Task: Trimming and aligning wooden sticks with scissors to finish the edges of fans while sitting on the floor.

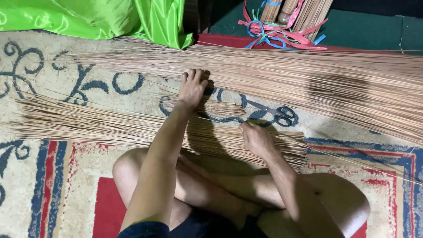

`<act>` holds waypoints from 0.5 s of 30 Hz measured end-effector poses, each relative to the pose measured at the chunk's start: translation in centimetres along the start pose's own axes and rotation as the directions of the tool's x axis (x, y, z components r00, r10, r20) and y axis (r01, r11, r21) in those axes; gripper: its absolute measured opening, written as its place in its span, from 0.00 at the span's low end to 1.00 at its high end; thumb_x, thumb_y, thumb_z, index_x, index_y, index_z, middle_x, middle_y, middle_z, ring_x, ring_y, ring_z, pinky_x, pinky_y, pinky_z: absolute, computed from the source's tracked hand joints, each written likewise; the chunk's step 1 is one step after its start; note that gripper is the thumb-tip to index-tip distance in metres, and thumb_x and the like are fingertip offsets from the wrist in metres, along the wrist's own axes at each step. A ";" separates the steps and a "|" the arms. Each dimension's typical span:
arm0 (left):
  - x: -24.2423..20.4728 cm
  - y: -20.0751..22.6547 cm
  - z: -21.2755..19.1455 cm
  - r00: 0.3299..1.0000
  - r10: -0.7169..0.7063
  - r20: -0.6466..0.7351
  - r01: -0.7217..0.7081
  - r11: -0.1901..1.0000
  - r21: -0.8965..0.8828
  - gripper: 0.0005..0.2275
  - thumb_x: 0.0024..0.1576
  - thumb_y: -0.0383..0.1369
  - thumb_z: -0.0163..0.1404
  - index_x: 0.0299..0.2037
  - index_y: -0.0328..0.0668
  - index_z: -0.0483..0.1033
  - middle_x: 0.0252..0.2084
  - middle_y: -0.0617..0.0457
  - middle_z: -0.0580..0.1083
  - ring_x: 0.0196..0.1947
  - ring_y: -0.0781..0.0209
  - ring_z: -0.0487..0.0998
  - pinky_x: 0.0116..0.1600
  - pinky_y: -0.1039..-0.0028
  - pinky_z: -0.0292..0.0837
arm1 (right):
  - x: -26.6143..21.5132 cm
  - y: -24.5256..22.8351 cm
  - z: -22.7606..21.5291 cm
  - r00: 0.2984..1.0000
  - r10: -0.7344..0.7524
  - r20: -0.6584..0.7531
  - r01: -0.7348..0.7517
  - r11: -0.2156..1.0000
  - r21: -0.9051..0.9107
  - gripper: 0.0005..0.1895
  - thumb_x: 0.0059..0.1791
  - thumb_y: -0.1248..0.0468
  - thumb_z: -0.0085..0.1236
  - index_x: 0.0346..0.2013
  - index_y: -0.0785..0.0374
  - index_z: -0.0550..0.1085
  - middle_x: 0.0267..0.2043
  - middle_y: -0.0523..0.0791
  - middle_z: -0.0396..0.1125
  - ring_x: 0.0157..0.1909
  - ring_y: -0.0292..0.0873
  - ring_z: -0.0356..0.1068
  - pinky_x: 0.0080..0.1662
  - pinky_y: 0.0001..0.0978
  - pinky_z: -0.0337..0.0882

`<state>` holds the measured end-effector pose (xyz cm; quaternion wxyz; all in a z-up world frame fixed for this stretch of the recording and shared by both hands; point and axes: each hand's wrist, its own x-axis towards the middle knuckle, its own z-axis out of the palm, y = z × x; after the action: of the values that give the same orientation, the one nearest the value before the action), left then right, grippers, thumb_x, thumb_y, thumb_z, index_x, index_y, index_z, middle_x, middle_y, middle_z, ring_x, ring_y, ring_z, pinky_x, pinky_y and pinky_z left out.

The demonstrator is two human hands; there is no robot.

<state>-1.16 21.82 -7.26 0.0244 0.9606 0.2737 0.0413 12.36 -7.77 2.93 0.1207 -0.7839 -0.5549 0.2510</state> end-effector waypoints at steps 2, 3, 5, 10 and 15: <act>0.2 -0.2 0.0 1.000 0.028 -0.005 -0.028 0.999 0.025 0.04 0.62 0.34 0.48 0.40 0.56 0.76 0.57 0.57 0.61 0.62 0.52 0.56 0.62 0.59 0.52 | 0.1 0.5 0.2 1.000 -0.007 0.005 0.007 1.000 0.003 0.10 0.56 0.59 0.42 0.39 0.57 0.73 0.34 0.51 0.71 0.41 0.59 0.75 0.37 0.53 0.75; 0.1 -0.3 0.1 0.999 0.052 -0.009 -0.051 0.997 0.054 0.04 0.62 0.34 0.47 0.39 0.55 0.76 0.57 0.56 0.62 0.62 0.51 0.56 0.61 0.60 0.52 | 0.0 0.7 0.4 1.000 -0.018 0.010 0.018 1.000 0.008 0.10 0.56 0.59 0.42 0.38 0.56 0.73 0.33 0.51 0.70 0.40 0.59 0.75 0.37 0.52 0.76; -0.1 -0.4 -0.1 0.996 0.082 -0.028 -0.080 0.995 0.060 0.04 0.62 0.34 0.47 0.38 0.55 0.76 0.55 0.55 0.62 0.61 0.51 0.57 0.60 0.59 0.52 | -0.1 0.4 0.3 1.000 -0.020 0.007 0.019 1.000 0.009 0.10 0.56 0.59 0.43 0.38 0.56 0.73 0.33 0.51 0.70 0.40 0.59 0.75 0.37 0.52 0.76; 0.4 -1.0 1.5 0.977 0.178 -0.117 -0.164 0.979 0.117 0.05 0.61 0.34 0.48 0.35 0.52 0.77 0.53 0.53 0.64 0.60 0.50 0.59 0.59 0.59 0.53 | 0.2 0.2 0.1 1.000 -0.013 0.001 0.013 1.000 0.016 0.10 0.55 0.60 0.44 0.37 0.57 0.74 0.33 0.52 0.71 0.40 0.59 0.75 0.38 0.51 0.76; 0.4 -1.1 2.4 0.964 0.195 -0.183 -0.174 0.977 0.123 0.04 0.60 0.32 0.48 0.35 0.50 0.76 0.51 0.55 0.64 0.58 0.51 0.60 0.57 0.59 0.54 | -0.1 0.2 -0.5 0.999 -0.013 0.036 0.010 0.998 0.061 0.09 0.55 0.61 0.44 0.36 0.58 0.72 0.33 0.53 0.70 0.41 0.61 0.75 0.39 0.52 0.75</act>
<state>-1.15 22.93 -9.74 -0.0573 0.9732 0.1860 0.1222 12.80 -7.87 3.31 0.1360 -0.7720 -0.5535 0.2812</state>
